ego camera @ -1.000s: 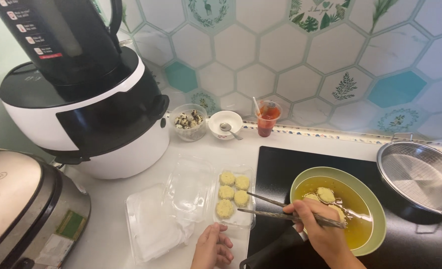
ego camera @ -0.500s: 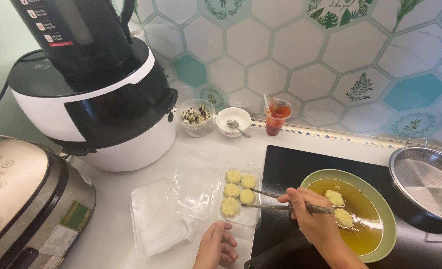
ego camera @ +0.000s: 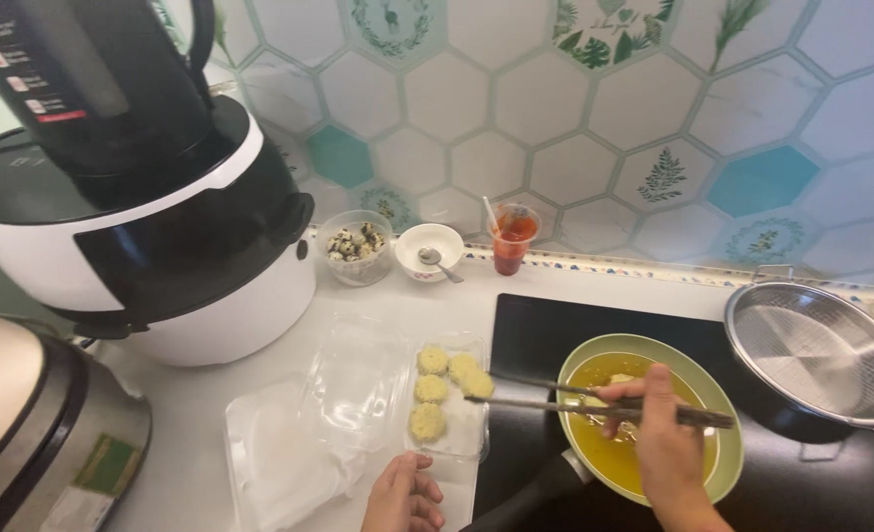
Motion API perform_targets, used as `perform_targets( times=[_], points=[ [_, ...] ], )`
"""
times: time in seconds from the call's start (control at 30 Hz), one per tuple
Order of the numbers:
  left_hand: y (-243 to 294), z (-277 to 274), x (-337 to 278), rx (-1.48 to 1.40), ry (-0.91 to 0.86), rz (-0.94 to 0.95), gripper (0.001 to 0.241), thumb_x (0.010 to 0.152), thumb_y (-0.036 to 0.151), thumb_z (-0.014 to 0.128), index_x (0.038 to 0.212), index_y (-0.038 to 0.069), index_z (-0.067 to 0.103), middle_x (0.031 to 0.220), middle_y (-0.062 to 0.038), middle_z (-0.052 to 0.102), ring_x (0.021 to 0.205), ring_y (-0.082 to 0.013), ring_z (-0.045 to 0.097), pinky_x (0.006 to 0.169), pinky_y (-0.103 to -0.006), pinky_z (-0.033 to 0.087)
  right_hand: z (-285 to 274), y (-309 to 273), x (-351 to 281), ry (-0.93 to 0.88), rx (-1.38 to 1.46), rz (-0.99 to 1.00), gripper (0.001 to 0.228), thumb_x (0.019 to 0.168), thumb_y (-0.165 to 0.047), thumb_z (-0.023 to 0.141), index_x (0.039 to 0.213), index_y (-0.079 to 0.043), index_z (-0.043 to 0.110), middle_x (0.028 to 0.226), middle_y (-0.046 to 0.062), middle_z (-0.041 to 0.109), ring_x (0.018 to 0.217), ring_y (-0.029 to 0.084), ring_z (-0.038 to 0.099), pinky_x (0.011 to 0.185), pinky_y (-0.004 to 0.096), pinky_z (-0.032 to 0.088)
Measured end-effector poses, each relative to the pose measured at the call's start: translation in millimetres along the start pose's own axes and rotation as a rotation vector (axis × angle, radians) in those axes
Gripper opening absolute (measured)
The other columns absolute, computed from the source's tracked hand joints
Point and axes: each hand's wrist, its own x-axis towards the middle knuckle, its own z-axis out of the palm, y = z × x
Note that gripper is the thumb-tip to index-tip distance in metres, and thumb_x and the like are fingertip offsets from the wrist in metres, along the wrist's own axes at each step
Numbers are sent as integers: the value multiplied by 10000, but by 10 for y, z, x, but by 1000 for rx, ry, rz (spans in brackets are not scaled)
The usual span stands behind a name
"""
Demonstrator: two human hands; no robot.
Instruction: Frying dumplings in a pan filled with oil on an induction stove.
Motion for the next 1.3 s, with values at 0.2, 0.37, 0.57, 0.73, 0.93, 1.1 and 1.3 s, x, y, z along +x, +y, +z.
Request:
perform_targets(
  times=[0.2, 0.37, 0.57, 0.73, 0.93, 1.1, 1.3],
  points=[
    [-172, -75, 230, -36, 1, -19, 522, 998, 446, 460, 1270, 18, 582, 763, -177, 629, 470, -289, 626, 419, -375, 486, -1277, 28, 301, 301, -202, -178, 759, 1218, -512, 294, 941, 54, 718, 744, 153, 671, 651, 237, 627, 704, 353, 511],
    [-205, -63, 267, -18, 42, -18, 535, 1007, 447, 463, 1266, 1, 606, 756, -182, 631, 456, -281, 610, 412, -371, 473, -1863, 319, 293, 369, -444, -149, 707, 1189, -464, 310, 949, 40, 745, 639, 172, 660, 620, 230, 634, 686, 357, 506],
    [-230, -93, 288, -22, 6, 1, 525, 1000, 455, 445, 1265, 24, 583, 760, -179, 631, 477, -288, 629, 412, -369, 481, -1875, 311, 186, 324, -587, -148, 598, 1162, -432, 401, 1015, 18, 768, 665, 162, 698, 649, 239, 667, 703, 345, 514],
    [-163, -13, 166, -38, 19, 7, 528, 1004, 465, 437, 1259, 28, 586, 762, -170, 628, 473, -282, 619, 399, -372, 469, -1752, 72, 150, 339, -593, -228, 635, 1180, -423, 366, 987, 49, 745, 662, 175, 690, 606, 236, 679, 675, 378, 539],
    [0, 56, -67, -15, 55, 18, 491, 1029, 440, 441, 1256, 44, 622, 777, -137, 635, 484, -221, 610, 404, -331, 469, -1090, 69, 74, 192, -411, -186, 637, 1156, -407, 320, 1017, 56, 735, 728, 210, 716, 634, 272, 699, 669, 371, 569],
    [-45, -8, -43, -54, -28, 52, 447, 1030, 420, 436, 1227, 60, 614, 777, -129, 647, 485, -222, 628, 411, -328, 477, -171, 275, -157, -283, -305, -242, 286, 935, -240, 647, 947, -39, 850, 680, 105, 750, 543, 157, 711, 551, 279, 561],
    [-47, -15, -63, -91, -56, 63, 432, 1035, 418, 431, 1212, 68, 611, 765, -123, 651, 479, -219, 626, 388, -332, 457, 398, 250, -338, -311, -289, -101, 180, 808, -120, 793, 934, -10, 861, 705, 93, 750, 485, 141, 650, 464, 258, 493]
  ],
)
